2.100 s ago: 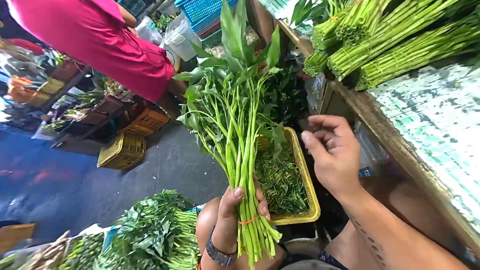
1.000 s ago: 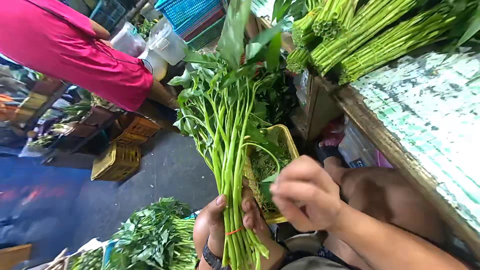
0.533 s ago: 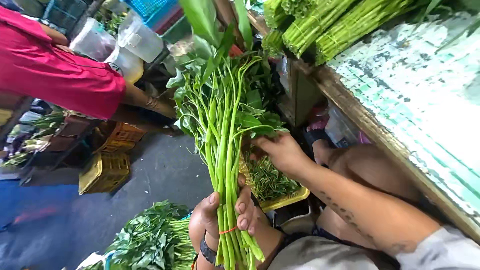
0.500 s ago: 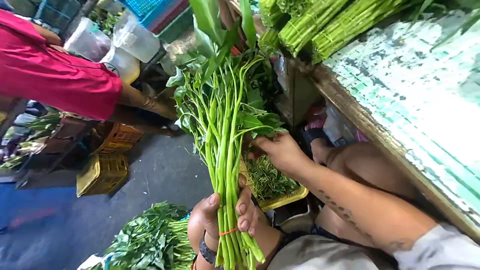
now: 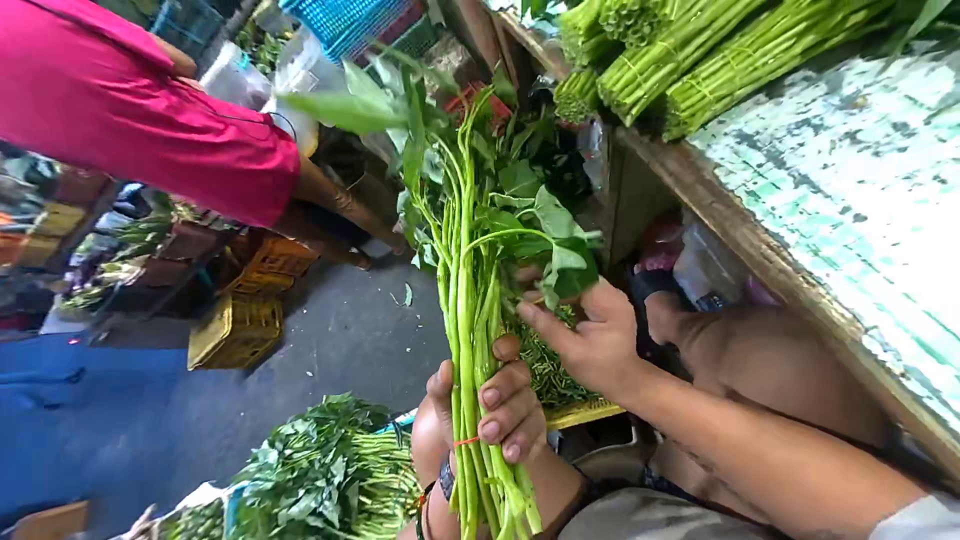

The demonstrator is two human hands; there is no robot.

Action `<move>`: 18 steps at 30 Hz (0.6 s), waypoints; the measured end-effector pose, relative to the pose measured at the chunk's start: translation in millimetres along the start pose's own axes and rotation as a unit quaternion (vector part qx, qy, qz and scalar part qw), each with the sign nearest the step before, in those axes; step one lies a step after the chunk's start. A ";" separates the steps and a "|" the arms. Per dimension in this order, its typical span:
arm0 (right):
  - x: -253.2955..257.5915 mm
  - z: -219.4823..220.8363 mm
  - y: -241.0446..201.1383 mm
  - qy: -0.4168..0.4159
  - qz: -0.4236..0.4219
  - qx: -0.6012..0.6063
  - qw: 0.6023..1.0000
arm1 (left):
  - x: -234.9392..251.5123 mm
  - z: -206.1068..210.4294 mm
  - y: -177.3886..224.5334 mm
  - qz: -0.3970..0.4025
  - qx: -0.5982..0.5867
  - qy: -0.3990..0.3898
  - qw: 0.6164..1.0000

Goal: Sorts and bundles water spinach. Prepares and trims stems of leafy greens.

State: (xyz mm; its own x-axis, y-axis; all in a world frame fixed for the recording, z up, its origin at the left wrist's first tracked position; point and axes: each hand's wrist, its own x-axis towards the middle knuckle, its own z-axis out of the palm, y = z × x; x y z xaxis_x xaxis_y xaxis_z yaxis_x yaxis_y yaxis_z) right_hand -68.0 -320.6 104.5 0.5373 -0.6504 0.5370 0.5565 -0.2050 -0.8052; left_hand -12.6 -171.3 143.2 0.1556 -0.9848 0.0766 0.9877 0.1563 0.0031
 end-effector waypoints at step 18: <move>-20.0 7.4 -8.9 -0.068 -0.018 -0.109 0.991 | -1.3 -2.1 0.6 -0.002 -0.010 -0.017 1.000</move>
State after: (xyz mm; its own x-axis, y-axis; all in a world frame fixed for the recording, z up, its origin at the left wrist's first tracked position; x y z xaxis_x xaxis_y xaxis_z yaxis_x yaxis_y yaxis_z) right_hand -79.1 -300.4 102.8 0.6085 -0.5374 0.5838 0.4345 -0.3900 -0.8119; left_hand -12.1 -170.0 141.0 0.1518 -0.9821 0.1114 0.9884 0.1509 -0.0161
